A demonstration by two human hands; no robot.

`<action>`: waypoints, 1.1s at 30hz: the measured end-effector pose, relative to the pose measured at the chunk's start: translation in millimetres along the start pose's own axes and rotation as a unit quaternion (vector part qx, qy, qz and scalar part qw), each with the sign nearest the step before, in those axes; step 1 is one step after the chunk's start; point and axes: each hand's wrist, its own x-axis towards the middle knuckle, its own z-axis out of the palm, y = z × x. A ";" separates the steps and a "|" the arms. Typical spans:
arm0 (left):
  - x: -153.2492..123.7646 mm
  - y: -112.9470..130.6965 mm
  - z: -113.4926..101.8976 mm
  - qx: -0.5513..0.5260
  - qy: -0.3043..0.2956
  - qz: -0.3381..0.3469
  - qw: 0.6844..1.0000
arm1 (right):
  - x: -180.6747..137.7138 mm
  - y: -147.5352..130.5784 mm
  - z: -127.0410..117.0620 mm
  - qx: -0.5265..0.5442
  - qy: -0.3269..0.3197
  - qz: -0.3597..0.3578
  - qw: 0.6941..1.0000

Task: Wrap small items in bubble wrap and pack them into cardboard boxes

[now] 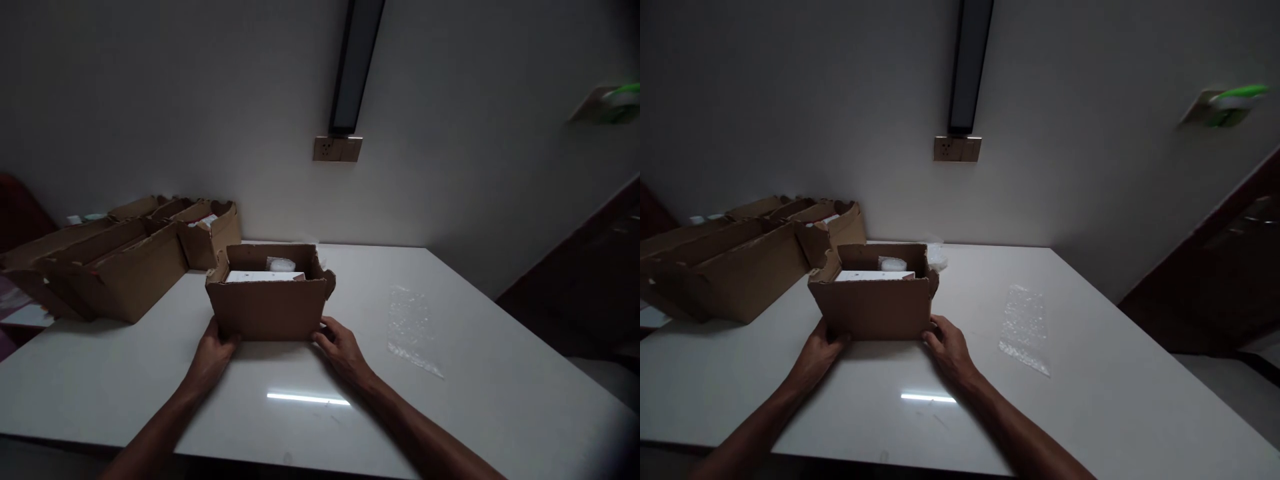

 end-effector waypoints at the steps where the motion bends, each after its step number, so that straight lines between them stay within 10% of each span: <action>1: 0.1 -0.2 -0.1 0.003 0.000 -0.001 1.000 | 2.3 0.9 -0.1 -0.002 0.002 0.001 1.000; 13: -10.8 8.7 -5.4 -0.015 -0.017 -0.007 1.000 | -8.0 1.5 -19.3 -0.116 0.030 -0.061 0.991; 22: -17.2 12.7 -9.8 -0.039 -0.036 -0.007 0.999 | -36.2 50.3 -106.3 -0.458 0.115 -0.030 0.881; 33: -20.0 11.0 -8.8 -0.052 -0.019 -0.024 0.998 | -45.6 33.9 -111.7 -0.590 0.153 0.031 0.792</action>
